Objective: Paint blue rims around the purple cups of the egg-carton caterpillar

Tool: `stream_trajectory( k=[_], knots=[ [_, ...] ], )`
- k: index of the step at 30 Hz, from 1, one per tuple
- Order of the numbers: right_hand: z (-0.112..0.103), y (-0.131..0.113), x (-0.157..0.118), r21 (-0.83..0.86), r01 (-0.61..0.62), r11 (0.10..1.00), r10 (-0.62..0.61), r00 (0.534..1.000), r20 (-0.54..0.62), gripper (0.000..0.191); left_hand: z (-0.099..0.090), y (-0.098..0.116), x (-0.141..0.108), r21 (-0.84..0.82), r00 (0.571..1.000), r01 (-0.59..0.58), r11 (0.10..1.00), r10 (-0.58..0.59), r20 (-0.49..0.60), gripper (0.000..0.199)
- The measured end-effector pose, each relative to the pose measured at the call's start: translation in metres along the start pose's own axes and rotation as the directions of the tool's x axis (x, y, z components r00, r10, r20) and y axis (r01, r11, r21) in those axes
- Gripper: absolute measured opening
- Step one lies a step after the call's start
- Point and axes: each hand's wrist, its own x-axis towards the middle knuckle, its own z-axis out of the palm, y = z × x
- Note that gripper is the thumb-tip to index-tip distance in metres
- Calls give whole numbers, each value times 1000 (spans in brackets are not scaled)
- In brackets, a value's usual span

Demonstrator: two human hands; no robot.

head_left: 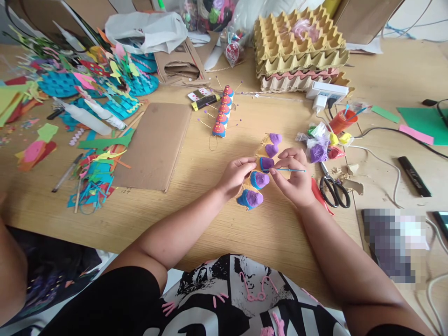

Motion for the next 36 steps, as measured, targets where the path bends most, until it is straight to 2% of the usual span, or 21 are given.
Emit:
stream_trajectory(
  k=[11,15,22,27,30,36],
  knots=[
    [0,1,1,9,-14,1000,14,1000,13,11,-1,1,-2,61,998,-34,998,31,61,23],
    [0,0,2,-34,-36,999,36,999,27,12,-2,0,-2,86,998,-32,996,27,49,21],
    [1,0,2,-86,-7,996,7,1000,1,9,-4,-2,-2,150,1000,-20,988,18,13,17],
    [2,1,2,-78,16,997,-17,1000,-9,7,-5,-4,-2,174,999,-35,984,33,16,15],
    [1,1,2,-81,-9,997,10,1000,4,8,-5,-5,-1,169,999,-35,985,33,11,14],
    [-1,-1,2,10,-28,1000,28,999,20,9,-4,-4,-1,157,999,-33,987,33,4,15]
  ],
)
